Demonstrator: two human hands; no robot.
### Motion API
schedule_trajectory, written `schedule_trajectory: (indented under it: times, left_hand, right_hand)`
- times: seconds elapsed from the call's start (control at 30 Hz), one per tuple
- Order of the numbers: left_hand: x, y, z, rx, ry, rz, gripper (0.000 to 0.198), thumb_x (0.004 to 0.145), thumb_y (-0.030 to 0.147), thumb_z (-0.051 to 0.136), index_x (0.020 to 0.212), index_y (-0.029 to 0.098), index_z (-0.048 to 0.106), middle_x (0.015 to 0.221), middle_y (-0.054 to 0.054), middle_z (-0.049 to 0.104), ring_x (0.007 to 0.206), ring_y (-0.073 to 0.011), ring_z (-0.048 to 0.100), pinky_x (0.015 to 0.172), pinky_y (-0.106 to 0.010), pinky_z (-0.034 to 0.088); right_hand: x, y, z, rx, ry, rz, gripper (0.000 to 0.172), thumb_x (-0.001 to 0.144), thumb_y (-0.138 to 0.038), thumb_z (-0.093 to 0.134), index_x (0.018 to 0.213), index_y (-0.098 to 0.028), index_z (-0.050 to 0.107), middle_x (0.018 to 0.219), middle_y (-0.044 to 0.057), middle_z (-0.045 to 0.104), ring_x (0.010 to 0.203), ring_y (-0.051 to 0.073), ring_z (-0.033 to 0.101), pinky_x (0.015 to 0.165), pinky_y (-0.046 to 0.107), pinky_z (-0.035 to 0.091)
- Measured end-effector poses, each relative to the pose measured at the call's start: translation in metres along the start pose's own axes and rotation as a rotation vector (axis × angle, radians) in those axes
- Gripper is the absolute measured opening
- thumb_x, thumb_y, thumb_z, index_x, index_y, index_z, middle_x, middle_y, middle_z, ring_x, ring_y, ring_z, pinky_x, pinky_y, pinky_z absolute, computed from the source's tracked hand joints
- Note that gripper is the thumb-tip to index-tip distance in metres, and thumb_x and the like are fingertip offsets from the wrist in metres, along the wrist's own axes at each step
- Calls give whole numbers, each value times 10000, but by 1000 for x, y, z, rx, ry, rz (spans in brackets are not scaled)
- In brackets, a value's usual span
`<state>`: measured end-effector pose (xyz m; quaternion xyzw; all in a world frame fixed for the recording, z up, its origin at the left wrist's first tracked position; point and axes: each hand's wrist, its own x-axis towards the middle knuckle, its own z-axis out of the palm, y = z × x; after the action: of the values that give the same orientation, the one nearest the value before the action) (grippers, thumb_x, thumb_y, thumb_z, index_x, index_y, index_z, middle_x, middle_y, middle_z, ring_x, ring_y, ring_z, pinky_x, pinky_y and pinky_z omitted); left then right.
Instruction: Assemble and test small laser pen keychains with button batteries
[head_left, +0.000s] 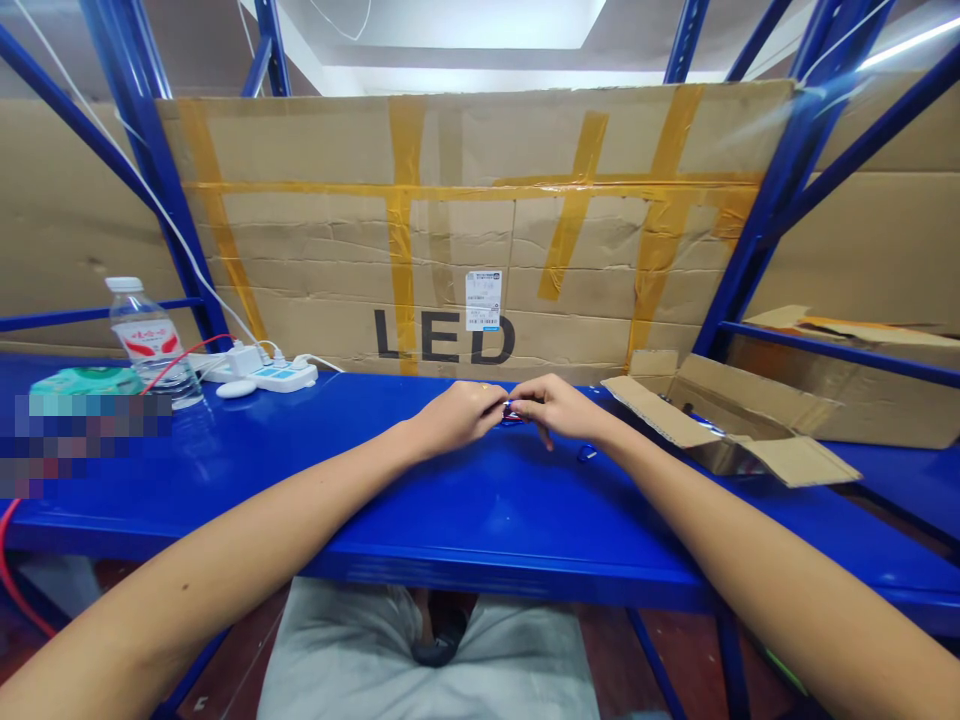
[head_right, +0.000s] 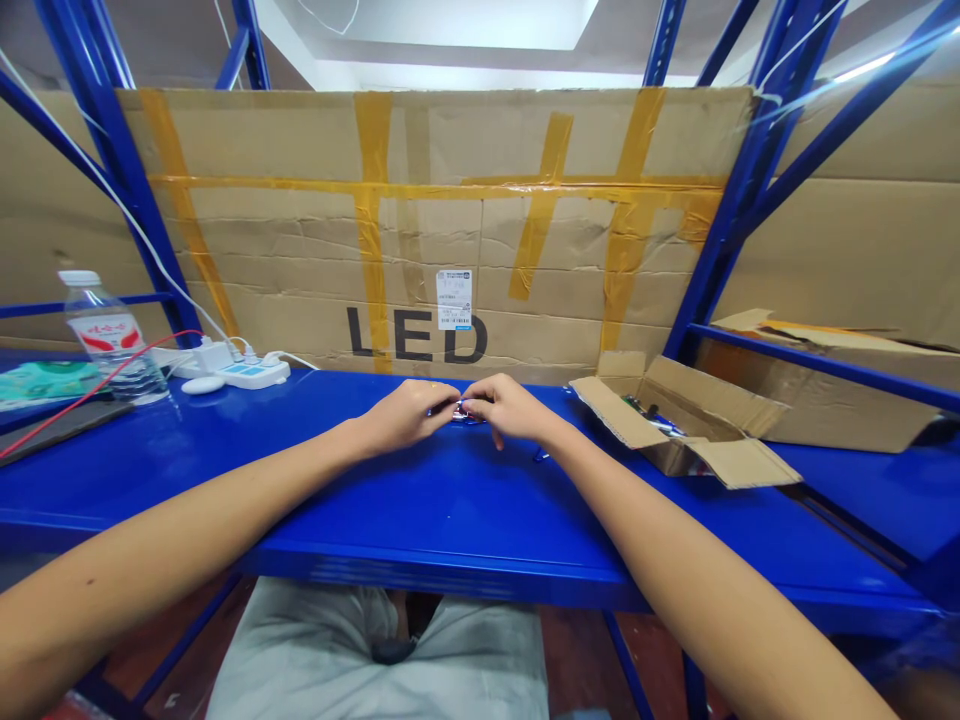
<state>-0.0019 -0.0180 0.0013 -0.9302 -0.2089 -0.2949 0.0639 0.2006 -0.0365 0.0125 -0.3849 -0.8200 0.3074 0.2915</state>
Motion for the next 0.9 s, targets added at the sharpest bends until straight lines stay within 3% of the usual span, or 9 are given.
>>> schedule_trajectory:
  times: [0.27,0.5,0.67,0.8,0.9]
  left_hand:
    - [0,-2,3,64,4,31,221,952,222,436,894,138,632,818,-87,675,740,-179,627,670,-266,407]
    - [1,-3,4,89,-11,37,217,958,228,428,897,143,618,824,-77,674,753,-177,636,687,-270,440]
    - [3,-6,8,75,135,-42,228,966,190,381,960,130,601,879,-95,675,816,-191,640,738,-307,482]
    - [5,0,7,-19,236,-45,199,913,152,441,1057,134,577,1001,-110,669,941,-209,629,842,-354,494]
    - [6,6,5,-66,195,0,418,798,168,596,1206,154,506,1150,-124,624,1086,-251,572,935,-404,469]
  right_hand:
    - [1,1,-3,133,-44,41,217,819,-348,583,782,-139,628,596,-41,484,335,102,520,297,226,402]
    - [3,3,-3,167,-68,62,282,807,-414,618,746,-142,576,592,-42,484,340,86,502,309,221,385]
    - [9,6,6,300,46,20,331,830,-467,607,725,-186,465,558,-57,475,365,69,422,349,222,365]
    - [17,12,18,477,101,-20,314,851,-468,589,787,-203,433,615,-34,550,462,102,497,477,256,438]
    - [21,15,24,595,150,-30,280,865,-440,574,815,-205,430,626,-16,583,541,132,558,568,280,459]
